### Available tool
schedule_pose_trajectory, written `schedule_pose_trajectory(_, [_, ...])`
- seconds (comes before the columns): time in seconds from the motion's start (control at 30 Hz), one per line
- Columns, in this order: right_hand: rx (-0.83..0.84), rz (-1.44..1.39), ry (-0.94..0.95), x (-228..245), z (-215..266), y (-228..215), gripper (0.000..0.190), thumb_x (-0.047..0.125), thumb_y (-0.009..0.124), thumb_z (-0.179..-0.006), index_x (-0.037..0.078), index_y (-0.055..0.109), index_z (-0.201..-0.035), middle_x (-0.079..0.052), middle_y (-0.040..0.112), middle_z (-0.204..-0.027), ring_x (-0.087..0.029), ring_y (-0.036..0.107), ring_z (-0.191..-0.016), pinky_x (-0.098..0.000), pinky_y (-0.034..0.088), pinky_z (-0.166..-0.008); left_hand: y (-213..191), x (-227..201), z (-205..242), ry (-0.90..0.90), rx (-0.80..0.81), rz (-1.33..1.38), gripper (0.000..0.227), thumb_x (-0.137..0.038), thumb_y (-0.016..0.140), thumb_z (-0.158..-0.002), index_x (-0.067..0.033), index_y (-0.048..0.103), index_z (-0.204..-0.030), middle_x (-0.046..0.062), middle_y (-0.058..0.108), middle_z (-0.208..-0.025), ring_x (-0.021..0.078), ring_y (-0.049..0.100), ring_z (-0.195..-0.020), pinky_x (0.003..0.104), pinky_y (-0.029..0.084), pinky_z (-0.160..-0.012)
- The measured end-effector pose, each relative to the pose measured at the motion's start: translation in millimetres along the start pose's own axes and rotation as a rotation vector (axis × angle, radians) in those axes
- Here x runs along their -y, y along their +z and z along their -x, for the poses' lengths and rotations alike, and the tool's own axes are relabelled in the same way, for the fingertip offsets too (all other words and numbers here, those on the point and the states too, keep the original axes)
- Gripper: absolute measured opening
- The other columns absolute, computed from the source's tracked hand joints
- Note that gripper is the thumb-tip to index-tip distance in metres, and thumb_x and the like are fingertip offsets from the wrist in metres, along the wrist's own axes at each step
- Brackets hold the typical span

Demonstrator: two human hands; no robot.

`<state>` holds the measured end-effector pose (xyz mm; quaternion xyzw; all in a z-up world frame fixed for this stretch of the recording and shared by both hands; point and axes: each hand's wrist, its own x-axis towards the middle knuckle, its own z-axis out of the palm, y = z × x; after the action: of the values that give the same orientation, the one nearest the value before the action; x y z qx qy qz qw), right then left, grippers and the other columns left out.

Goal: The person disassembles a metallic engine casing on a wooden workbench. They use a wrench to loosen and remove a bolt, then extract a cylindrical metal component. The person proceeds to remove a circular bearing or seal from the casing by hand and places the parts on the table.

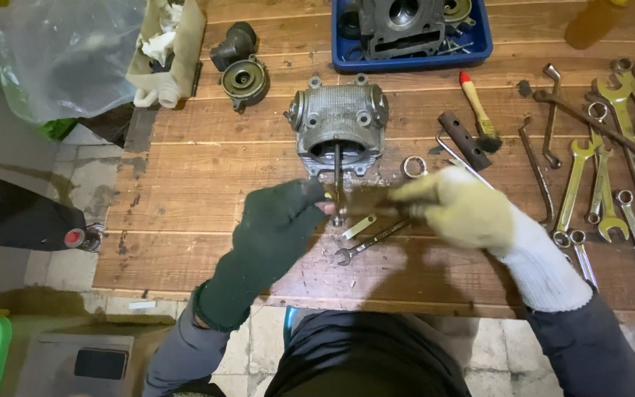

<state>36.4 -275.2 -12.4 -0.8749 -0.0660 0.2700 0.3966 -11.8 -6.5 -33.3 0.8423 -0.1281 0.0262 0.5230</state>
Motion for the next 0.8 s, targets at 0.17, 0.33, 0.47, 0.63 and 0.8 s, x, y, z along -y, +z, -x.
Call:
schedule_pose_trajectory(0.17, [0.045, 0.054, -0.043, 2.5, -1.1, 1.4, 0.043, 0.001, 0.060, -0.089, 0.017, 0.079, -0.123, -0.010, 0.080, -0.122, -0.024, 0.070, -0.124, -0.0448, 0.049, -0.111, 0.5, -5.8, -0.6, -0.008, 0.030, -0.013, 0.013, -0.014, 0.067, -0.100, -0.0052, 0.076, -0.104, 0.014, 0.077, -0.080, 0.0204, 0.074, -0.072, 0.035, 0.061, -0.070])
schedule_pose_trajectory(0.33, [-0.040, 0.017, -0.050, 12.2, 5.8, -3.7, 0.041, 0.003, 0.060, -0.089, 0.012, 0.077, -0.125, -0.013, 0.078, -0.124, -0.025, 0.066, -0.127, -0.0453, 0.048, -0.112, -1.0, -12.5, -1.2, -0.008, 0.013, -0.075, 0.012, -0.016, 0.069, -0.099, -0.0076, 0.077, -0.098, 0.012, 0.075, -0.077, 0.0214, 0.073, -0.069, 0.033, 0.060, -0.067])
schedule_pose_trajectory(0.47, [0.007, 0.128, -0.064, 7.5, 3.2, -0.9, 0.041, 0.005, 0.063, -0.087, 0.016, 0.078, -0.124, -0.011, 0.079, -0.123, -0.027, 0.068, -0.127, -0.0452, 0.049, -0.112, 2.9, 3.2, -3.4, -0.014, 0.000, -0.065, 0.012, -0.016, 0.068, -0.100, -0.0070, 0.075, -0.099, 0.012, 0.073, -0.076, 0.0202, 0.070, -0.068, 0.034, 0.059, -0.068])
schedule_pose_trajectory(0.63, [0.012, 0.024, -0.050, 14.1, 9.3, 0.6, 0.041, 0.002, 0.059, -0.088, 0.013, 0.079, -0.122, -0.011, 0.082, -0.120, -0.026, 0.070, -0.123, -0.0455, 0.049, -0.111, 2.0, 3.5, -2.9, -0.073, 0.049, -0.092, 0.016, -0.020, 0.066, -0.102, -0.0093, 0.076, -0.095, 0.008, 0.073, -0.074, 0.0164, 0.069, -0.066, 0.031, 0.060, -0.067])
schedule_pose_trajectory(0.8, [0.003, 0.042, -0.039, 6.6, 7.7, 0.6, 0.040, 0.005, 0.061, -0.088, 0.022, 0.083, -0.116, -0.003, 0.086, -0.112, -0.018, 0.075, -0.114, -0.0411, 0.053, -0.106, 6.5, 3.7, 1.2, -0.025, -0.009, -0.040, 0.011, -0.017, 0.071, -0.097, -0.0081, 0.077, -0.099, 0.013, 0.077, -0.079, 0.0211, 0.073, -0.072, 0.036, 0.061, -0.070])
